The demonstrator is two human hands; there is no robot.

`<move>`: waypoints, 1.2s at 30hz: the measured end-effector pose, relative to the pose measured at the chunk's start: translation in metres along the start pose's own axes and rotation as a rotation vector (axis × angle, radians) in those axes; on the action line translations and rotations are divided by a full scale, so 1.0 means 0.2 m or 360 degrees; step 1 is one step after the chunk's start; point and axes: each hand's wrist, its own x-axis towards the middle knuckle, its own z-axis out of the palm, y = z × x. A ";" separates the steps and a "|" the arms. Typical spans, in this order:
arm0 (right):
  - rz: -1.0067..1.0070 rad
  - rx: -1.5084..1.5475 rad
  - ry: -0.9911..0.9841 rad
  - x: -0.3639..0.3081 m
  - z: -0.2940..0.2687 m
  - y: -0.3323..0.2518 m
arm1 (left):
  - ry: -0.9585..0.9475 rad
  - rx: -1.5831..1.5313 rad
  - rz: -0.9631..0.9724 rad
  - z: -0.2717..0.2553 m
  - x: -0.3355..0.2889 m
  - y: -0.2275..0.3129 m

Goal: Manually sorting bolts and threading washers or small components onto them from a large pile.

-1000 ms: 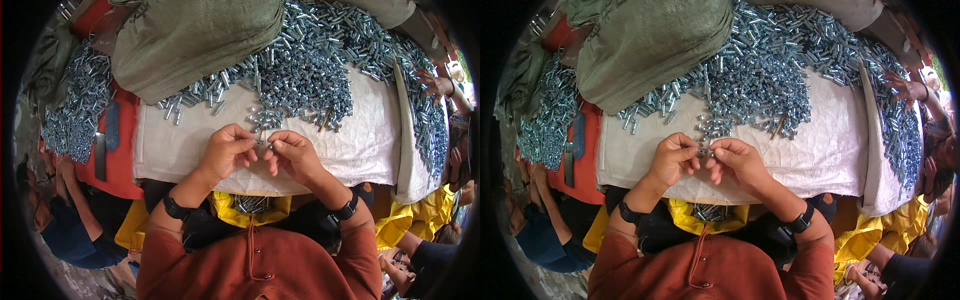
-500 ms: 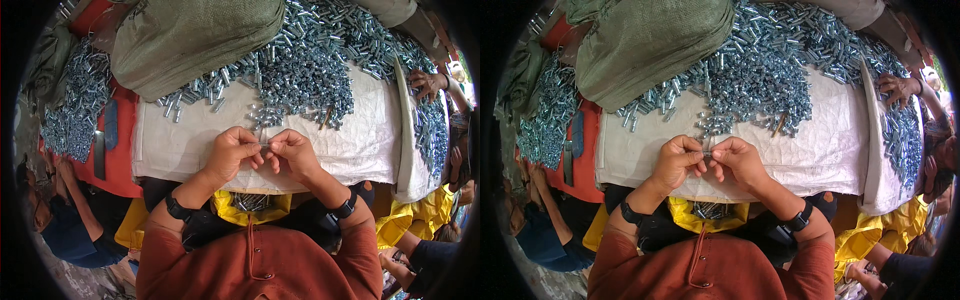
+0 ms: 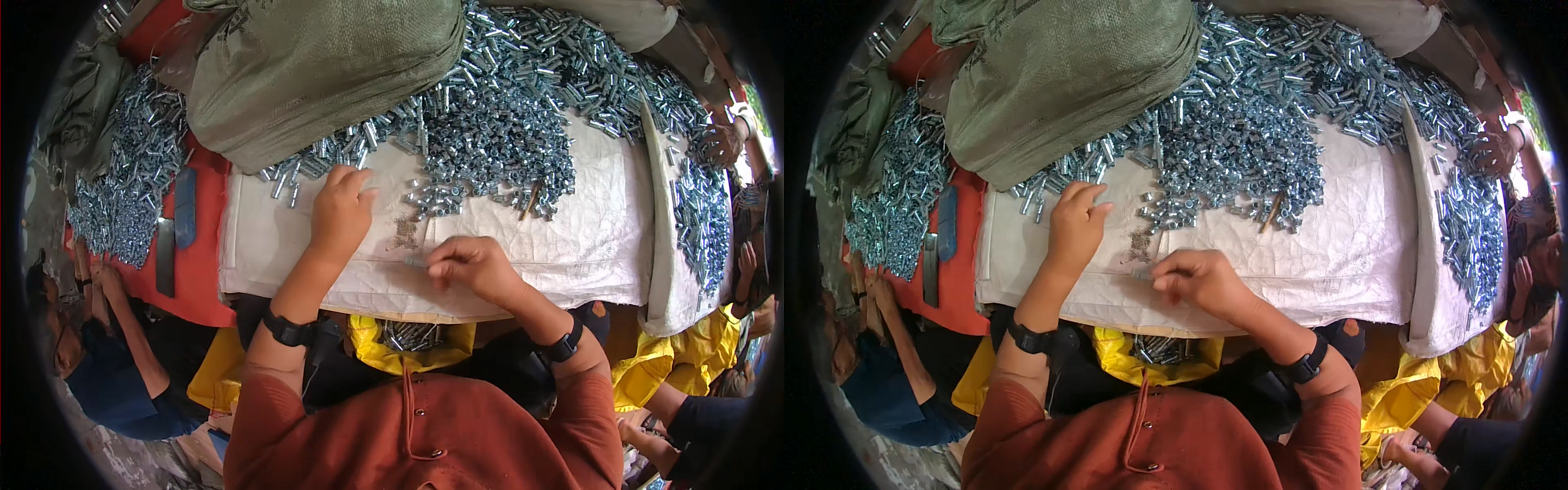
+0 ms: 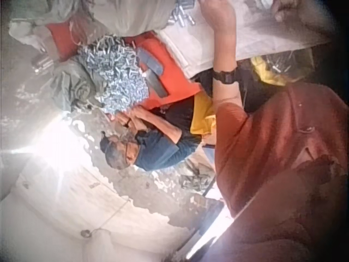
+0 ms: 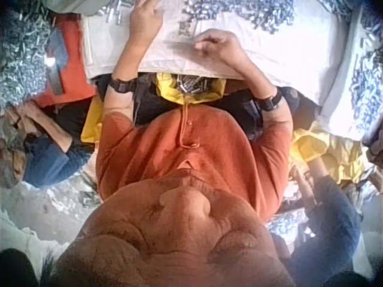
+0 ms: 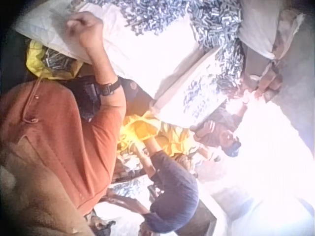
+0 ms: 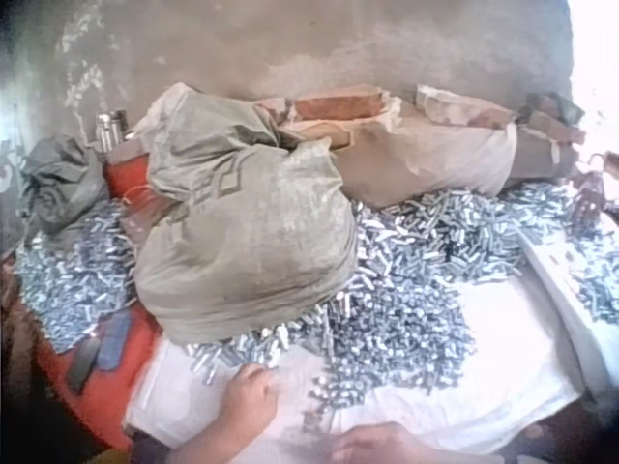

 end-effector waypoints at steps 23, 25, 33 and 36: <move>-0.0610 -0.1605 0.0819 0.09 -0.15 0.03 | -0.0497 -0.1600 -0.1121 -0.03 -0.01 0.11; -0.0307 -0.0665 0.0671 0.06 -0.14 0.03 | -0.0477 -0.1879 -0.1209 -0.03 -0.03 0.13; 0.0080 0.1008 0.0230 0.03 -0.04 -0.02 | -0.0667 -0.2326 -0.1357 0.00 -0.12 0.18; 0.0150 0.1084 0.0206 0.04 -0.03 0.01 | -0.0735 -0.2387 -0.1323 0.02 -0.15 0.20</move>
